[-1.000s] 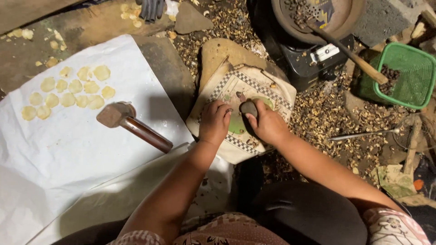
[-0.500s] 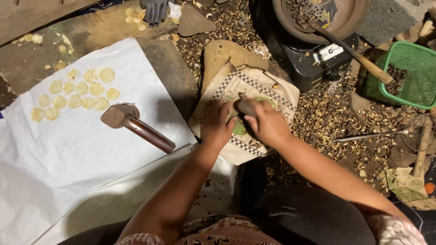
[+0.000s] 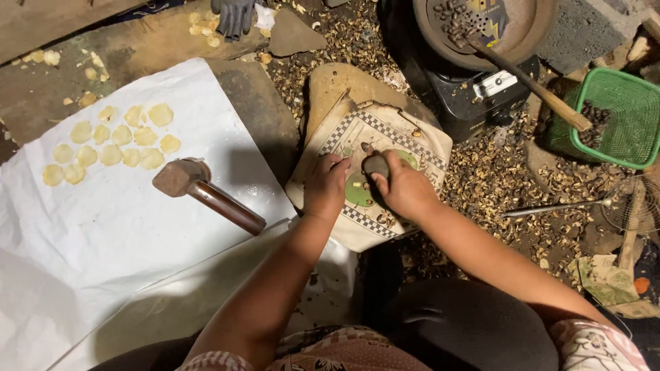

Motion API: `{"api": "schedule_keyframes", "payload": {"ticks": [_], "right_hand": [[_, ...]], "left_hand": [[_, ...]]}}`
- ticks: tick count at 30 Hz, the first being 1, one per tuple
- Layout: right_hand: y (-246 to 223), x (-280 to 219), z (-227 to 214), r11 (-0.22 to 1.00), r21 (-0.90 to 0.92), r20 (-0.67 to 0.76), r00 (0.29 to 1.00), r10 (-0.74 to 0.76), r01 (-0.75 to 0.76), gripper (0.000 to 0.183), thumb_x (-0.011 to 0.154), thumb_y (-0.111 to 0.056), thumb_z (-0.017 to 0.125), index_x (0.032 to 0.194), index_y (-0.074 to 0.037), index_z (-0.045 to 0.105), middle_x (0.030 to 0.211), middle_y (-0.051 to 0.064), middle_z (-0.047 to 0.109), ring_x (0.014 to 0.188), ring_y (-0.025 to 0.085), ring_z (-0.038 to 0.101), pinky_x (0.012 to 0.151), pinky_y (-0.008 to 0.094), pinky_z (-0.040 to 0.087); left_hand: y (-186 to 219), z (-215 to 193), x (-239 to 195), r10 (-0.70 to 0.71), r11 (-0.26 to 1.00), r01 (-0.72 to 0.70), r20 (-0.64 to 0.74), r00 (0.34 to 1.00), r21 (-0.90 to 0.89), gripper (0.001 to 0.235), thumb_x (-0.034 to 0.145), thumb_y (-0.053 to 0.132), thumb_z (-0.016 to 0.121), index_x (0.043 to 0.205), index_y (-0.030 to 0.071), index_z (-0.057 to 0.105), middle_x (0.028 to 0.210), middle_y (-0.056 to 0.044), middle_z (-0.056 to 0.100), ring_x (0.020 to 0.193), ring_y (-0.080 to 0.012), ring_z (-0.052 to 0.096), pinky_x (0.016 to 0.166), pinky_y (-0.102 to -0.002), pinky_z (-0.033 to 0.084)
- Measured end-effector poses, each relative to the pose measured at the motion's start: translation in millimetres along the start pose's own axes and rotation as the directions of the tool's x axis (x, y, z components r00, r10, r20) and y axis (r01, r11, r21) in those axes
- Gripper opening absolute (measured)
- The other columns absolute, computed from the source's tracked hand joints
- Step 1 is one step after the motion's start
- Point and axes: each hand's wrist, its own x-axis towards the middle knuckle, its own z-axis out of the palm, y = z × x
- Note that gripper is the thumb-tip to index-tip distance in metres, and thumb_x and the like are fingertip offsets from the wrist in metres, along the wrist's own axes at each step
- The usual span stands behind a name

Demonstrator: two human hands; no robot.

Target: The person sits on the floor and uses a hammer to flatten small pieces of cassava on a white sheet. They repeatedly pick up cassava pieces from a sack, place them on the sheet, and strike them with the hammer. The person also stirs dark beans in a pan on a portable stove.

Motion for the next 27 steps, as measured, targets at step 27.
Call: {"api": "schedule_keyframes", "payload": {"ticks": [27], "right_hand": [[-22, 4, -19, 0.978, -0.19, 0.044, 0.996, -0.076, 0.083, 0.054, 0.101, -0.045, 0.048, 0.149, -0.024, 0.035, 0.118, 0.023, 0.065, 0.103, 0.047, 0.071, 0.087, 0.06, 0.057]], "left_hand": [[-6, -2, 7, -0.103, 0.986, 0.113, 0.081, 0.991, -0.125, 0.02, 0.087, 0.017, 0.075, 0.105, 0.017, 0.067, 0.103, -0.004, 0.061, 0.102, -0.0265, 0.063, 0.09, -0.041, 0.052]]}}
